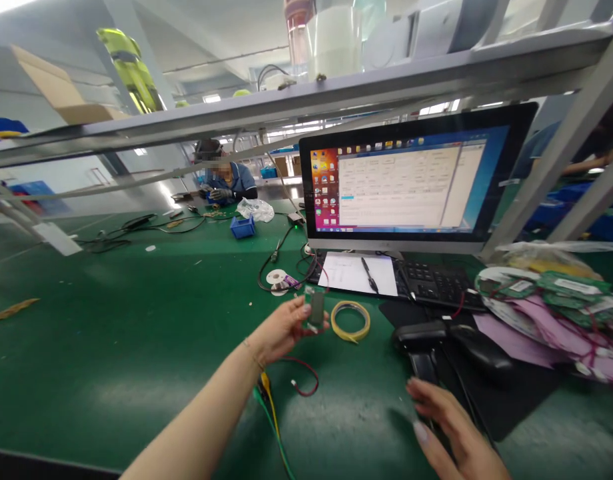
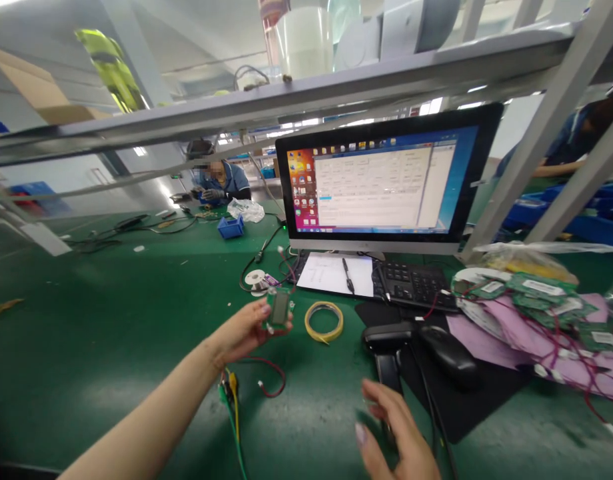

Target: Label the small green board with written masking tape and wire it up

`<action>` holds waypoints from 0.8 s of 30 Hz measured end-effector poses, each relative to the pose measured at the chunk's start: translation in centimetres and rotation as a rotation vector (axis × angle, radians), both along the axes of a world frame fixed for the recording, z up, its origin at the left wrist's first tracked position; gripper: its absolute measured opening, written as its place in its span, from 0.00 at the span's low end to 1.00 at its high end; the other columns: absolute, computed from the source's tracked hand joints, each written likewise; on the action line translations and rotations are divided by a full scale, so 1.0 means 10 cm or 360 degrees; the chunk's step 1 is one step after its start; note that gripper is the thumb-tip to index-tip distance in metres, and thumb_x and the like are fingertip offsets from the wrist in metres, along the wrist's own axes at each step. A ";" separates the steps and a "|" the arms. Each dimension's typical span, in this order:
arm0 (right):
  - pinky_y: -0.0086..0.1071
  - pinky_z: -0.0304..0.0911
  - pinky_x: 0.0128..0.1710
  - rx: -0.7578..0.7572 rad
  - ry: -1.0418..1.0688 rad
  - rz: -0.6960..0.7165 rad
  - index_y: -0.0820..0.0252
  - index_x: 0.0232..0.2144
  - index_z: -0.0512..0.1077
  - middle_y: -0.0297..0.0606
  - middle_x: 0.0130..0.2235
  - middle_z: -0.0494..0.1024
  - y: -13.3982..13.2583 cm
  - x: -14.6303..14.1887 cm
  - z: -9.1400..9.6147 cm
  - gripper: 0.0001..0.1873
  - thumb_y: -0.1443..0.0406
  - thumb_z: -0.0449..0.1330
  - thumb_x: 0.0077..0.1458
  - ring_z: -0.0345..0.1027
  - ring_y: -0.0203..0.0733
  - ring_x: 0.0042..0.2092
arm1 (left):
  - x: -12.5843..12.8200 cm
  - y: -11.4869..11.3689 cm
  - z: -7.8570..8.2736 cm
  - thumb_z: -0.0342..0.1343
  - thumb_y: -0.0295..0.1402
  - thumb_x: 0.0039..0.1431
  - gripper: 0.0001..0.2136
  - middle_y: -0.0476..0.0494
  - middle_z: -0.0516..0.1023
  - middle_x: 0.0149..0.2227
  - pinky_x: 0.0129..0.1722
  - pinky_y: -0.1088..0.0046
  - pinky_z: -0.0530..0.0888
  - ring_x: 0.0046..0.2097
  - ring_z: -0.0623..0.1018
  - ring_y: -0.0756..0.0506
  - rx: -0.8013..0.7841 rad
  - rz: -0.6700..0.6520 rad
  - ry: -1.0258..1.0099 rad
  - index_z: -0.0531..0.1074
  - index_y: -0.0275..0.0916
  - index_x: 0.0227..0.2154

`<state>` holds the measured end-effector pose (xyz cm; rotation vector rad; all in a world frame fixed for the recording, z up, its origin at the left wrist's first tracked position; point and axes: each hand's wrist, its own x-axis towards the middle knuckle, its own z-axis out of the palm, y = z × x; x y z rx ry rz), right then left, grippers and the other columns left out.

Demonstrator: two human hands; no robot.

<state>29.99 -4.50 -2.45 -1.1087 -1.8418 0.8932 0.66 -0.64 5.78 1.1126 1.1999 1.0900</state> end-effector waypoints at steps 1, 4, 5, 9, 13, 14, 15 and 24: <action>0.29 0.66 0.47 -0.0236 0.0132 -0.0027 0.58 0.53 0.60 0.45 0.52 0.67 0.07 -0.09 0.09 0.27 0.54 0.54 0.53 0.65 0.42 0.50 | 0.22 -0.15 -0.11 0.46 0.49 0.53 0.23 0.34 0.72 0.41 0.44 0.58 0.71 0.40 0.75 0.41 -0.0100 -0.0021 -0.0126 0.62 0.35 0.44; 0.38 0.57 0.55 -0.0765 0.0376 0.0021 0.63 0.57 0.53 0.50 0.53 0.65 0.32 -0.40 0.33 0.38 0.48 0.53 0.50 0.61 0.45 0.54 | 0.73 -0.46 -0.47 0.45 0.45 0.55 0.21 0.31 0.72 0.38 0.43 0.59 0.72 0.38 0.75 0.43 -0.0305 -0.0028 -0.0322 0.62 0.31 0.43; 0.39 0.56 0.55 -0.0909 0.0393 0.0124 0.65 0.57 0.52 0.51 0.51 0.67 0.40 -0.51 0.39 0.39 0.48 0.55 0.49 0.63 0.45 0.52 | 0.84 -0.52 -0.57 0.44 0.45 0.56 0.21 0.32 0.72 0.38 0.42 0.60 0.72 0.37 0.75 0.43 -0.0327 -0.0008 -0.0332 0.61 0.31 0.44; 0.37 0.64 0.44 -0.0927 0.0493 0.0316 0.69 0.55 0.53 0.45 0.37 0.75 0.72 -0.88 0.47 0.38 0.54 0.57 0.46 0.70 0.41 0.38 | 1.04 -0.61 -0.77 0.42 0.41 0.57 0.17 0.36 0.70 0.40 0.42 0.62 0.71 0.41 0.72 0.44 -0.0225 0.0171 -0.0054 0.64 0.33 0.41; 0.28 0.60 0.27 -0.0618 0.0359 0.0268 0.67 0.45 0.65 0.36 0.29 0.71 0.90 -1.16 0.49 0.23 0.60 0.52 0.49 0.62 0.30 0.23 | 0.93 -0.69 -0.68 0.50 0.33 0.54 0.10 0.38 0.67 0.43 0.51 0.59 0.62 0.46 0.67 0.41 -0.0015 0.0365 0.0519 0.68 0.35 0.38; 0.27 0.58 0.25 -0.0581 0.0328 0.0305 0.66 0.44 0.67 0.34 0.28 0.70 0.91 -1.22 0.51 0.21 0.60 0.53 0.49 0.60 0.29 0.22 | 0.85 -0.73 -0.64 0.52 0.31 0.53 0.13 0.38 0.66 0.45 0.53 0.59 0.59 0.48 0.65 0.41 0.0015 0.0438 0.0670 0.67 0.36 0.42; 0.26 0.56 0.24 -0.0550 0.0303 0.0349 0.66 0.42 0.68 0.33 0.27 0.69 0.91 -1.26 0.53 0.19 0.60 0.53 0.49 0.58 0.28 0.21 | 0.75 -0.78 -0.61 0.53 0.29 0.52 0.15 0.38 0.65 0.47 0.53 0.59 0.58 0.49 0.64 0.40 0.0026 0.0522 0.0821 0.66 0.36 0.44; 0.25 0.56 0.23 -0.0043 0.0066 0.0568 0.60 0.35 0.72 0.31 0.25 0.68 0.67 -1.29 0.82 0.16 0.56 0.49 0.58 0.59 0.29 0.23 | -0.22 -1.18 -0.60 0.54 0.23 0.50 0.05 0.46 0.70 0.34 0.44 0.66 0.64 0.41 0.68 0.43 -0.0127 0.0948 0.1517 0.69 0.39 0.28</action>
